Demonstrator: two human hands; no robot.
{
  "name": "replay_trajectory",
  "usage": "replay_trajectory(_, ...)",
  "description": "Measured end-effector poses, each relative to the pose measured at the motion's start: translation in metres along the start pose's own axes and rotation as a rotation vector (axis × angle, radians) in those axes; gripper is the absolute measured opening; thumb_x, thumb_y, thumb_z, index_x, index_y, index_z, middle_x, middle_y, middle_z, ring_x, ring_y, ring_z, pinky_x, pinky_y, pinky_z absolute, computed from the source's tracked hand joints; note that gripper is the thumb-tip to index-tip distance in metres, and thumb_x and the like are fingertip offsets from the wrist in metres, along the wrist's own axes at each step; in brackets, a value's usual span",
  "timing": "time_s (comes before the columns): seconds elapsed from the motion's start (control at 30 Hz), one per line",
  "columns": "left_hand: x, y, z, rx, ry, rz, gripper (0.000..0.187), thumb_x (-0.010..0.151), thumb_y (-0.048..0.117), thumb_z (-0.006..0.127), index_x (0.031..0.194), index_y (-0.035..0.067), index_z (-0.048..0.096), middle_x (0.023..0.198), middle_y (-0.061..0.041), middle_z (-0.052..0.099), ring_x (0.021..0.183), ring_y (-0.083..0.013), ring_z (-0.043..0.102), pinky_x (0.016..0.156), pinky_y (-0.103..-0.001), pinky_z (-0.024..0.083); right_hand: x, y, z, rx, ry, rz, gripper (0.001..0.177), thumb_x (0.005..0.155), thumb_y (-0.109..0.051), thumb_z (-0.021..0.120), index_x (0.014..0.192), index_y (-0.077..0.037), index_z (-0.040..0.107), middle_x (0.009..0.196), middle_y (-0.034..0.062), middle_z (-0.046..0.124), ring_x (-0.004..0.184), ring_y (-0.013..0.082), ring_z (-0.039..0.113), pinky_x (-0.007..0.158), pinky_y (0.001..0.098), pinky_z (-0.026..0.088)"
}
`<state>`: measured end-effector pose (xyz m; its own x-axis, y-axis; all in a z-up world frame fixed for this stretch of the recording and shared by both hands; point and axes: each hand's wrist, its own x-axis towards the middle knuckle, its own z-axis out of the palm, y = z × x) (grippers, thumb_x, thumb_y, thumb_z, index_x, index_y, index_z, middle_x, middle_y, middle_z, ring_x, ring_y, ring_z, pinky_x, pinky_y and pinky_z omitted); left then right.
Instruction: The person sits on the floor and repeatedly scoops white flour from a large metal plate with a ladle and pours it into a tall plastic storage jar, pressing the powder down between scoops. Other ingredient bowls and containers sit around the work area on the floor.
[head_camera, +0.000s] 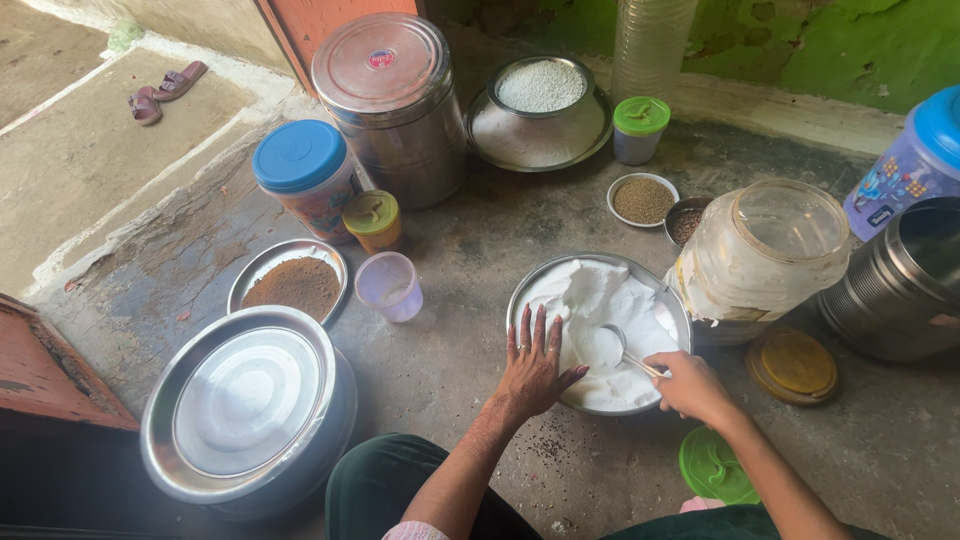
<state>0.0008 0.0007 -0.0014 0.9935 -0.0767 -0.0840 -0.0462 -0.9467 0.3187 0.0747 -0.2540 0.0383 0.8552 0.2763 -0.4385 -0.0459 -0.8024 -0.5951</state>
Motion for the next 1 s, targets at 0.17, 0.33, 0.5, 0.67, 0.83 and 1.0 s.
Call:
replay_trajectory(0.17,0.000,0.001,-0.004,-0.011,0.000,0.002,0.092,0.100,0.067,0.035,0.161,0.002,0.012,0.167,-0.031,-0.008,0.154,-0.0426,-0.018,0.121,-0.066,-0.011,-0.001,0.000,-0.006,0.103,-0.042,0.013,0.044,0.090,-0.006,0.063,0.133,-0.010,0.070,0.067,0.0142,0.075,0.047,0.0178,0.061,0.047,0.0339,0.050)
replay_trajectory(0.33,-0.005,0.003,-0.012,0.007,0.069,0.025,0.089,0.101,0.066,0.036,0.161,0.003,0.015,0.167,-0.029,-0.004,0.154,-0.0423,-0.018,0.120,-0.066,-0.014,-0.012,-0.006,-0.014,0.167,-0.029,-0.050,0.043,0.090,-0.005,0.062,0.132,-0.010,0.071,0.073,0.0104,0.072,0.054,0.0141,0.064,0.048,0.0316,0.050)
replay_trajectory(0.5,-0.012,0.008,-0.020,-0.015,0.155,0.066,0.088,0.102,0.064,0.037,0.161,0.002,0.017,0.168,-0.028,-0.001,0.155,-0.0418,-0.016,0.121,-0.065,-0.015,-0.025,-0.008,-0.026,0.286,-0.039,-0.092,0.045,0.090,-0.003,0.061,0.134,-0.007,0.070,0.076,0.0111,0.071,0.059,0.0135,0.062,0.049,0.0298,0.048)
replay_trajectory(0.67,-0.017,0.012,-0.023,-0.057,0.270,0.053,0.086,0.104,0.060,0.040,0.160,-0.002,0.019,0.169,-0.028,0.001,0.156,-0.0382,-0.015,0.123,-0.061,-0.014,-0.031,-0.001,-0.034,0.503,-0.100,-0.083,0.047,0.092,-0.004,0.063,0.139,0.000,0.063,0.084,0.0156,0.073,0.061,0.0146,0.061,0.048,0.0276,0.046)
replay_trajectory(0.83,-0.023,0.011,-0.032,-0.041,0.415,0.019,0.085,0.105,0.056,0.043,0.159,-0.005,0.019,0.170,-0.026,0.001,0.156,-0.0352,-0.013,0.121,-0.060,-0.015,-0.040,-0.002,-0.053,0.790,-0.117,-0.106,0.050,0.089,0.002,0.062,0.138,0.004,0.061,0.102,0.0178,0.071,0.067,0.0153,0.063,0.049,0.0263,0.047)
replay_trajectory(1.0,-0.032,0.015,-0.038,-0.036,0.425,0.039,0.083,0.106,0.055,0.044,0.160,-0.004,0.021,0.171,-0.023,0.006,0.158,-0.0335,-0.010,0.123,-0.060,-0.014,-0.057,-0.007,-0.086,0.973,-0.026,-0.189,0.049,0.088,0.004,0.061,0.136,0.007,0.061,0.113,0.0165,0.071,0.075,0.0168,0.066,0.053,0.0259,0.051)
